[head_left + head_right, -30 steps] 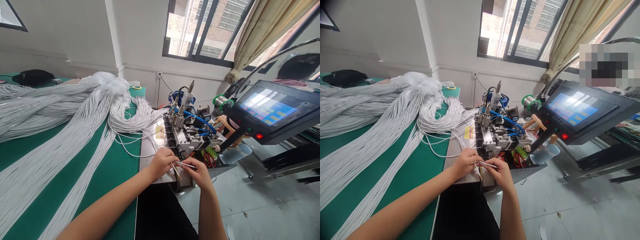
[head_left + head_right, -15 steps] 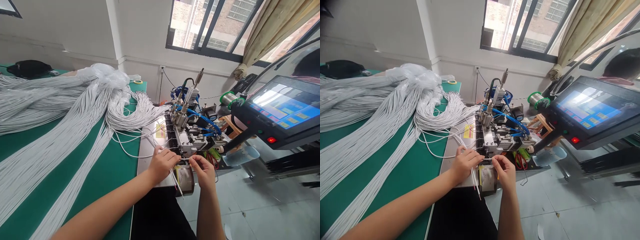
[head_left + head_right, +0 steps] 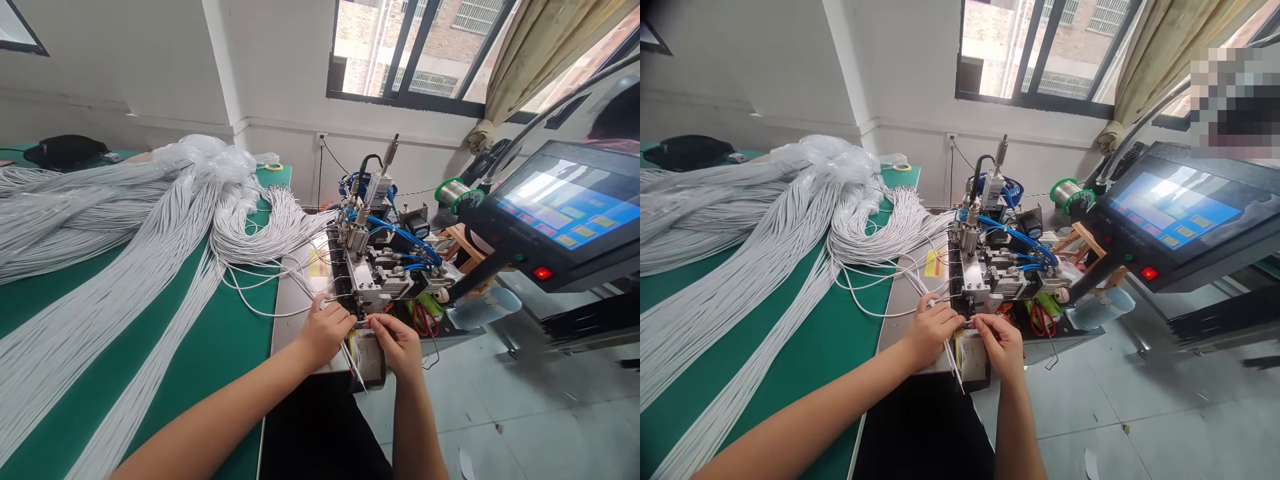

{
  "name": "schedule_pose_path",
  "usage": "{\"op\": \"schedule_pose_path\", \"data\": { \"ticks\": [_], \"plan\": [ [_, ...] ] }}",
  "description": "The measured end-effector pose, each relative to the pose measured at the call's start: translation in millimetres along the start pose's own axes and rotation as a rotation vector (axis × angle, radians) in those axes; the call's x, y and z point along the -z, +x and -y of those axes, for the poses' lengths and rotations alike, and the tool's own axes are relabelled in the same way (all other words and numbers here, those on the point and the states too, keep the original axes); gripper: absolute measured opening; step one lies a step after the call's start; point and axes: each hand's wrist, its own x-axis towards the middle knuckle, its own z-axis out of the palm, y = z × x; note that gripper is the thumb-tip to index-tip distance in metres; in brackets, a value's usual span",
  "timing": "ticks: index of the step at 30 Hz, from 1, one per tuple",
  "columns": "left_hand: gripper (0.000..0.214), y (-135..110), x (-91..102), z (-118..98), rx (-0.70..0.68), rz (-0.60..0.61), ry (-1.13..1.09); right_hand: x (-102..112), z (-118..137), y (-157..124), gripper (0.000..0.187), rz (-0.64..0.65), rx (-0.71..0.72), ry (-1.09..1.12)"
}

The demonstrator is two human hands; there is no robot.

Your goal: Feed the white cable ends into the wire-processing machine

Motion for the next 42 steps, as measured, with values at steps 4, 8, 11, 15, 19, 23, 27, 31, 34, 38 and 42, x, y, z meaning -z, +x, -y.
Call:
{"op": "schedule_pose_path", "data": {
  "ticks": [4, 8, 11, 15, 19, 23, 27, 31, 34, 38, 42],
  "plan": [
    [0.021, 0.8, 0.4, 0.2, -0.008, 0.02, 0.005, 7.7, 0.3, 3.1, 0.027, 0.082, -0.073, -0.01],
    [0.03, 1.6, 1.8, -0.3, -0.004, 0.029, 0.01, 13.0, -4.7, 7.2, 0.028, 0.067, -0.045, -0.161],
    [0.032, 1.9, 2.0, -0.2, -0.005, 0.041, 0.018, 13.2, -8.8, 9.0, 0.025, 0.059, 0.016, -0.313],
    [0.031, 1.9, 0.5, 0.4, 0.027, 0.059, 0.027, 11.2, -12.6, 11.2, 0.026, 0.088, 0.023, -0.332],
    [0.036, 1.5, -0.9, 0.8, 0.05, 0.084, 0.022, 8.9, -20.6, 16.5, 0.029, 0.082, -0.001, -0.274],
    [0.041, 1.2, -0.7, 0.7, 0.074, 0.133, 0.026, 5.1, -33.5, 22.0, 0.028, 0.081, -0.02, -0.184],
    [0.042, 1.1, -0.8, 0.3, 0.091, 0.14, 0.032, 0.8, -42.6, 24.9, 0.031, 0.098, -0.057, -0.047],
    [0.039, 0.8, -2.0, 0.1, 0.093, 0.126, 0.041, -2.4, -45.0, 26.9, 0.034, 0.134, -0.155, 0.096],
    [0.038, 0.5, -2.9, 0.2, 0.093, 0.117, 0.042, -5.5, -45.6, 28.1, 0.035, 0.13, -0.269, 0.225],
    [0.038, 0.6, -3.1, -0.2, 0.093, 0.117, 0.038, -9.8, -46.3, 29.5, 0.033, 0.106, -0.393, 0.397],
    [0.037, 0.6, -2.8, -0.7, 0.092, 0.113, 0.046, -10.8, -45.0, 29.5, 0.035, 0.109, -0.419, 0.462]
  ]
}}
